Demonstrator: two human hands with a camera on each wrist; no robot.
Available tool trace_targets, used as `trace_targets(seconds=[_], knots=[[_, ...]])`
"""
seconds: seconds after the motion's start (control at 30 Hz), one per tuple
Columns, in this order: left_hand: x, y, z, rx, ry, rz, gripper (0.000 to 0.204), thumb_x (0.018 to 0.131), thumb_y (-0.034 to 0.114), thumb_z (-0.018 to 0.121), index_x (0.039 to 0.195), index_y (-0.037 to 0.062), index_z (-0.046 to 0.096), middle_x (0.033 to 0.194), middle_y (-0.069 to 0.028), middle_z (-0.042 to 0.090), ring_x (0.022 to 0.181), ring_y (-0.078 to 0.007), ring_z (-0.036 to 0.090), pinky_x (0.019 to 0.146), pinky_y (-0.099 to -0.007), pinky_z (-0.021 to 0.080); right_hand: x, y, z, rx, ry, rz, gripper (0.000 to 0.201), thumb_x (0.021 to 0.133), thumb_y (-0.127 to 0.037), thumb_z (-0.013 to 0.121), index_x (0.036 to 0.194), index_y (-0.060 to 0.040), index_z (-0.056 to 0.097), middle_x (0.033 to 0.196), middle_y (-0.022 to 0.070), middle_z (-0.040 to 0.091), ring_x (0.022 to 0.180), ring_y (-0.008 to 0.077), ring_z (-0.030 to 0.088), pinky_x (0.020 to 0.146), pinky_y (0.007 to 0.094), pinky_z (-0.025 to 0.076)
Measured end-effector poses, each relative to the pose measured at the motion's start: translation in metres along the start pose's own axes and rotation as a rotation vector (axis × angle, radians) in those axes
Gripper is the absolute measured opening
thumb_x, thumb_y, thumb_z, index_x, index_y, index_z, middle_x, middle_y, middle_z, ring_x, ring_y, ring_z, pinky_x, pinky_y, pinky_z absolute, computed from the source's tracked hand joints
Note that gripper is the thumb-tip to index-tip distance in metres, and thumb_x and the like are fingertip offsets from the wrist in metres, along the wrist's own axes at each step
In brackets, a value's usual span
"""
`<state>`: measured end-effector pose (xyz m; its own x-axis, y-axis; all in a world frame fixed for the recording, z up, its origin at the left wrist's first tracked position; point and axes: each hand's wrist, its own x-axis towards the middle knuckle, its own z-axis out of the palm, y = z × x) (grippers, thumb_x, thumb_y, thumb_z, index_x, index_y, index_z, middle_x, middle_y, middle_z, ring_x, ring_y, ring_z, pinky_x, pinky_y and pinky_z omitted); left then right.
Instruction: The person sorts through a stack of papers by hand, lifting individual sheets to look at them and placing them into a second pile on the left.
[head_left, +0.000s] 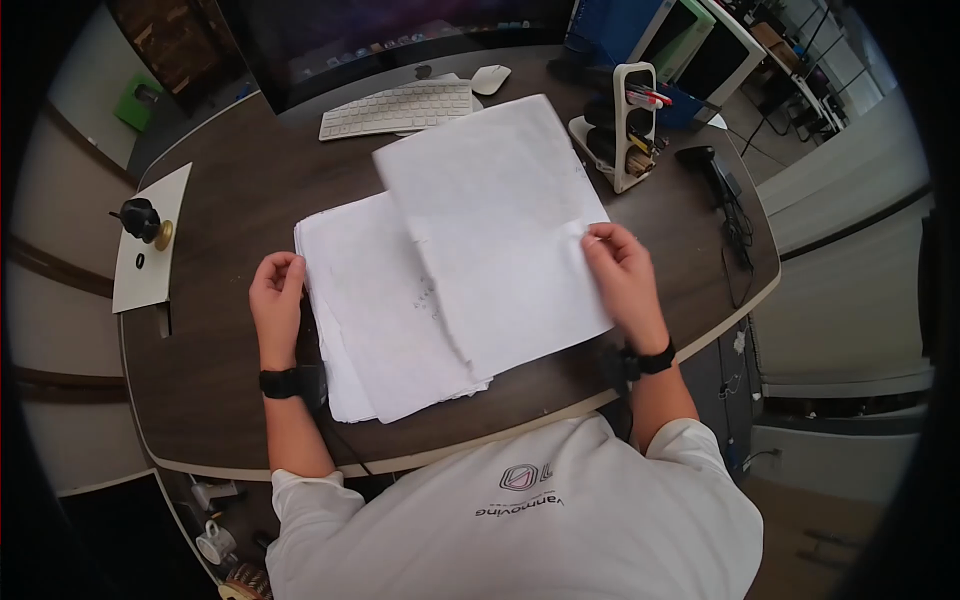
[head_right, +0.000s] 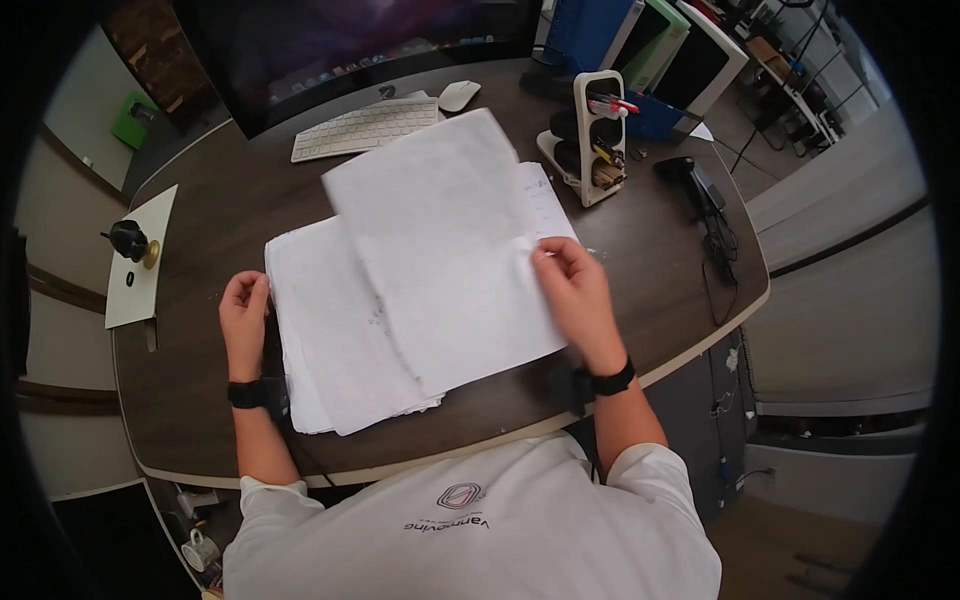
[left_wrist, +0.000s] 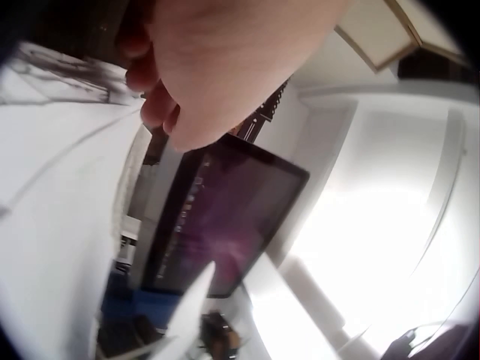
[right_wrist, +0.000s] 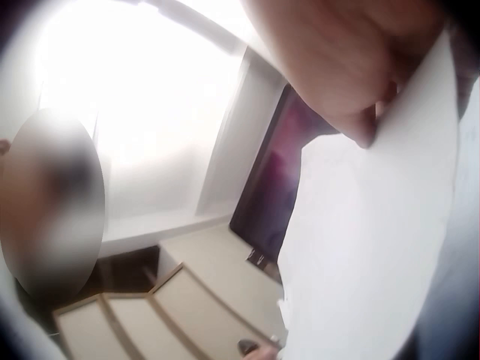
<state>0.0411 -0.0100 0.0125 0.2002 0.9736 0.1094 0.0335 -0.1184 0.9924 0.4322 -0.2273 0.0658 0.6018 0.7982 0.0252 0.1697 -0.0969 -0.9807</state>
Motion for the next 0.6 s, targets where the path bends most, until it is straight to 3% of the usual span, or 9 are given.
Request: trace_targets(seconds=[0.03, 0.07, 0.23, 0.43, 0.6], knots=[[0.001, -0.007, 0.002, 0.288, 0.093, 0.099, 0.016, 0.097, 0.015, 0.071, 0.100, 0.0011, 0.065, 0.083, 0.0004, 0.063, 0.068, -0.0054, 0.052, 0.062, -0.0216, 0.045, 0.011, 0.006, -0.018, 0.030, 0.022, 0.027, 0.021, 0.101, -0.016, 0.067, 0.113, 0.0011, 0.067, 0.087, -0.0039, 0.065, 0.076, 0.0024, 0.054, 0.069, 0.0204, 0.045], [-0.005, 0.010, 0.009, 0.453, 0.104, 0.031, 0.022, 0.091, 0.016, 0.078, 0.096, 0.0000, 0.064, 0.077, 0.0026, 0.055, 0.069, -0.0061, 0.047, 0.064, -0.0233, 0.044, 0.020, 0.011, -0.033, -0.003, 0.036, 0.049, 0.022, 0.101, -0.017, 0.068, 0.113, 0.0015, 0.068, 0.088, -0.0023, 0.067, 0.077, 0.0034, 0.056, 0.070, 0.0210, 0.046], [-0.003, 0.004, 0.007, 0.465, 0.080, -0.025, 0.028, 0.086, 0.019, 0.083, 0.095, 0.0006, 0.063, 0.074, 0.0029, 0.053, 0.068, -0.0074, 0.047, 0.063, -0.0243, 0.044, 0.043, 0.045, -0.072, -0.128, 0.016, 0.120, 0.023, 0.100, -0.017, 0.067, 0.112, 0.0025, 0.068, 0.091, 0.0014, 0.071, 0.079, 0.0059, 0.060, 0.073, 0.0222, 0.049], [-0.003, 0.001, 0.007, 0.467, 0.049, -0.018, 0.028, 0.086, 0.018, 0.083, 0.094, 0.0007, 0.063, 0.075, 0.0031, 0.053, 0.069, -0.0076, 0.047, 0.064, -0.0236, 0.044, 0.043, 0.052, -0.069, -0.364, 0.042, 0.007, 0.026, 0.097, -0.020, 0.069, 0.110, 0.0027, 0.071, 0.085, 0.0058, 0.071, 0.076, 0.0103, 0.063, 0.071, 0.0272, 0.051], [-0.003, -0.002, 0.007, 0.446, 0.057, 0.011, 0.028, 0.087, 0.018, 0.083, 0.094, 0.0005, 0.062, 0.076, 0.0028, 0.053, 0.069, -0.0076, 0.047, 0.064, -0.0235, 0.045, 0.037, 0.039, -0.060, -0.598, 0.070, -0.094, 0.028, 0.095, -0.023, 0.071, 0.112, -0.0002, 0.071, 0.085, 0.0138, 0.070, 0.072, 0.0236, 0.065, 0.072, 0.0343, 0.053]])
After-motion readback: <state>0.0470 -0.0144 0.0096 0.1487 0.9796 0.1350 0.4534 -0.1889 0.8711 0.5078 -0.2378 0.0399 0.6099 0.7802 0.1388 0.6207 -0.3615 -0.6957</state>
